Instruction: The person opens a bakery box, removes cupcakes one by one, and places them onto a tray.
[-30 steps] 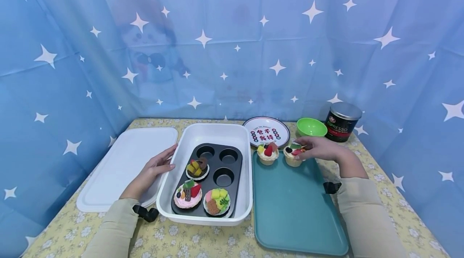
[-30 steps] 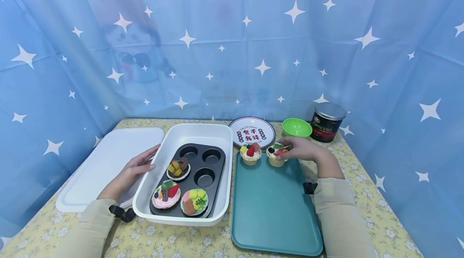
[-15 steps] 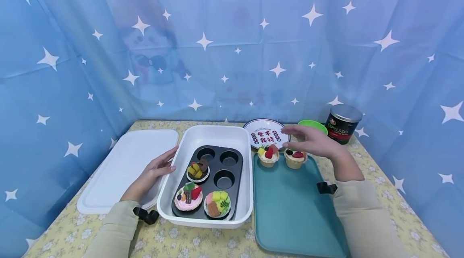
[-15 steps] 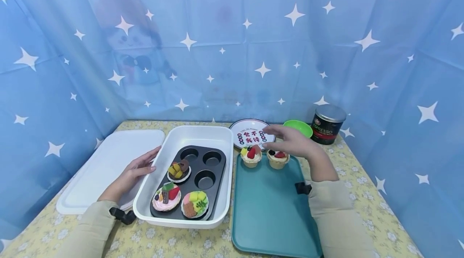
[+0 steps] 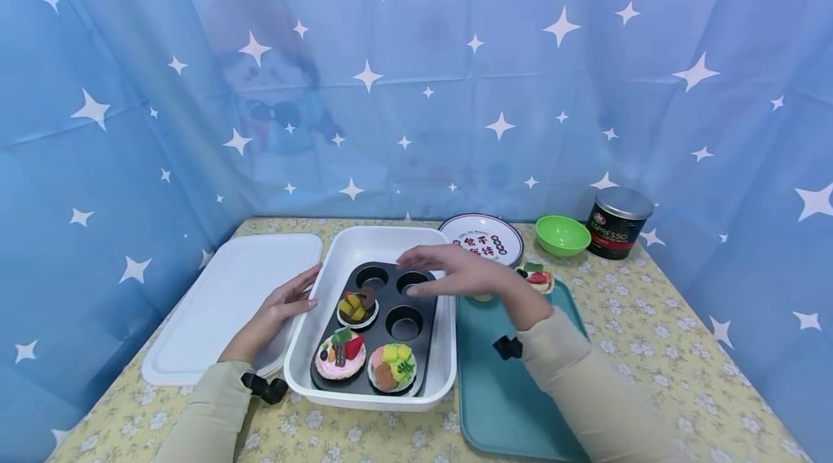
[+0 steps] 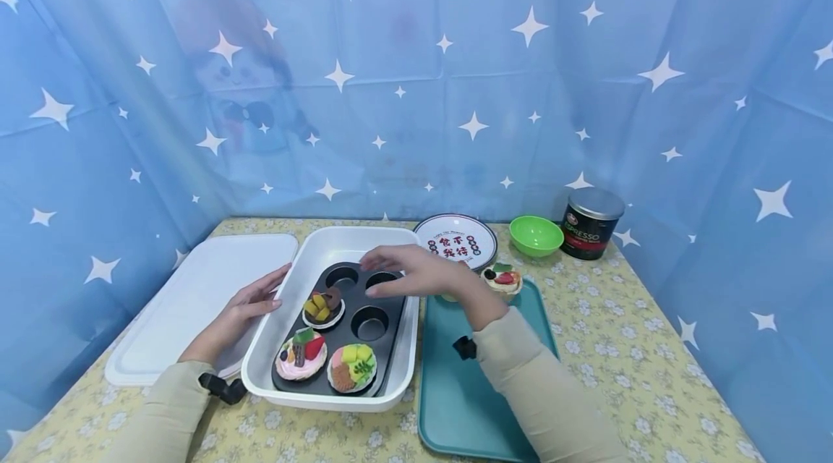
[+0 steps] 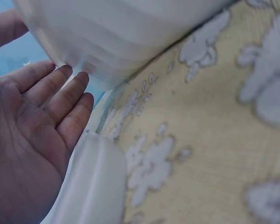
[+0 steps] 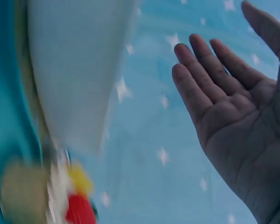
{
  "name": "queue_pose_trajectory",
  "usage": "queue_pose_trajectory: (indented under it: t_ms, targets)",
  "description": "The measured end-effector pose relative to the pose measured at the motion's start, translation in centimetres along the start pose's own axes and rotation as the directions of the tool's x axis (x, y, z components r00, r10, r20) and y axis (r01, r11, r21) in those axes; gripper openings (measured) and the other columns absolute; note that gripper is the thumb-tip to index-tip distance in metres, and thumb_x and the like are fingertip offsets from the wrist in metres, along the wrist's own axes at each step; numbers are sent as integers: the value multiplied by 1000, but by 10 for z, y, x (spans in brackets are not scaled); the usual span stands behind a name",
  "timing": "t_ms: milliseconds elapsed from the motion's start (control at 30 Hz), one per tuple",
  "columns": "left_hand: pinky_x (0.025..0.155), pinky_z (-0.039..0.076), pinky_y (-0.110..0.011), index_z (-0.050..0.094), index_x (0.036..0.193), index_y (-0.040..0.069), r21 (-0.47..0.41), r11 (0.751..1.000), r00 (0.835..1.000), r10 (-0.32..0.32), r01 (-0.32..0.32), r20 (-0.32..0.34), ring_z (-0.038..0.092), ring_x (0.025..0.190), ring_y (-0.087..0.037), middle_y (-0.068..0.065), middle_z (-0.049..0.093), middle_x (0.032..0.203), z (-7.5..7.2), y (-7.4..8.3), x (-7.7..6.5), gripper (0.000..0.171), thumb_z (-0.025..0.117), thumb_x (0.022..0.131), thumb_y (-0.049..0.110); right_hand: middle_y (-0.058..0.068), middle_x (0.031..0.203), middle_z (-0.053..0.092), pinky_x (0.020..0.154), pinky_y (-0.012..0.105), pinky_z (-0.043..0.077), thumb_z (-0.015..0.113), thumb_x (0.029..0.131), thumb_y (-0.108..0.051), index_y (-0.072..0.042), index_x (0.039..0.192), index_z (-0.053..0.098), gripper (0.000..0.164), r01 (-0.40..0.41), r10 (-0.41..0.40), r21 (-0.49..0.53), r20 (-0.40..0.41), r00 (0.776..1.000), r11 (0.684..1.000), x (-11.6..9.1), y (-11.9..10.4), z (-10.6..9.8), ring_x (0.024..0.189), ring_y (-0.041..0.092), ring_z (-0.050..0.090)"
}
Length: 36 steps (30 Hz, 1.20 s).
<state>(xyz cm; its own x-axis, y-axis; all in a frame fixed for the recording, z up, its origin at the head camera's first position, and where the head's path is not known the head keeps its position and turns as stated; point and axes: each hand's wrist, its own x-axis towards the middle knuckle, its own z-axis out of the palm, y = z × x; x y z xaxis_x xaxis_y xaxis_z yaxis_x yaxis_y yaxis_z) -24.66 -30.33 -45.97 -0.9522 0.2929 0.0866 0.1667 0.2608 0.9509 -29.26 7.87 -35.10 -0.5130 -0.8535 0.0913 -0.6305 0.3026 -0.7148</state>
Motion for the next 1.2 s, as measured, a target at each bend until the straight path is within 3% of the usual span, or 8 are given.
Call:
queue_pose_trajectory:
  t_ms: [200, 367, 567, 700, 867, 1033, 1200]
  targets:
    - [116, 20, -62, 29, 160, 23, -9, 1000, 1000, -12, 12, -5, 31, 147, -36, -3, 30, 163, 0, 0, -1, 68, 58, 100, 26, 4, 146, 51, 109, 34, 41, 70, 96, -37, -13, 147, 49, 60, -36, 35, 15, 88, 996, 999, 36, 0, 40, 136, 23, 48]
    - [117, 16, -63, 30, 160, 22, -9, 1000, 1000, -1, 1, 1, 27, 149, -36, -5, 28, 164, 0, 1, 0, 66, 58, 100, 25, 3, 142, 54, 103, 30, 46, 70, 95, -40, -10, 145, 51, 61, -78, 81, -53, 49, 996, 996, 53, -1, 59, 131, 16, 53]
    - [117, 15, -62, 31, 160, 23, -10, 1000, 1000, 6, -6, 5, 27, 149, -35, -5, 29, 164, -1, -1, 1, 66, 58, 99, 25, 2, 137, 58, 97, 30, 50, 71, 94, -42, -9, 142, 53, 61, -137, 136, -73, -14, 991, 988, 61, -1, 65, 123, 16, 57]
    - [117, 18, -61, 31, 160, 23, -12, 1000, 1000, 4, -4, 5, 30, 147, -36, -6, 30, 163, -3, -3, 0, 67, 59, 99, 24, 0, 133, 59, 93, 29, 51, 73, 90, -48, -11, 144, 52, 68, -177, 178, -104, 1, 984, 979, 63, 5, 69, 114, 13, 60]
    - [115, 22, -60, 30, 160, 22, -19, 1000, 1000, 1, -1, 14, 33, 146, -37, -7, 30, 163, -2, -3, 1, 68, 59, 99, 24, -7, 116, 61, 82, 26, 52, 76, 84, -56, -16, 142, 53, 74, -205, 209, -183, 1, 978, 962, 64, 8, 75, 97, 8, 60]
    - [114, 25, -59, 30, 160, 23, -1, 1000, 1000, -5, 5, 6, 35, 144, -38, -7, 31, 163, -2, 0, 2, 69, 60, 98, 26, -7, 110, 60, 76, 25, 51, 76, 83, -58, -13, 141, 52, 77, -199, 205, -229, 2, 979, 953, 67, 5, 78, 88, 6, 58]
    - [115, 22, -60, 30, 160, 23, 7, 1000, 1000, -3, 3, 3, 33, 145, -37, -7, 30, 163, -3, -1, 2, 68, 60, 98, 24, -7, 107, 61, 77, 26, 51, 73, 88, -55, -14, 140, 53, 69, -181, 181, -264, -26, 983, 947, 68, 6, 83, 89, 6, 59]
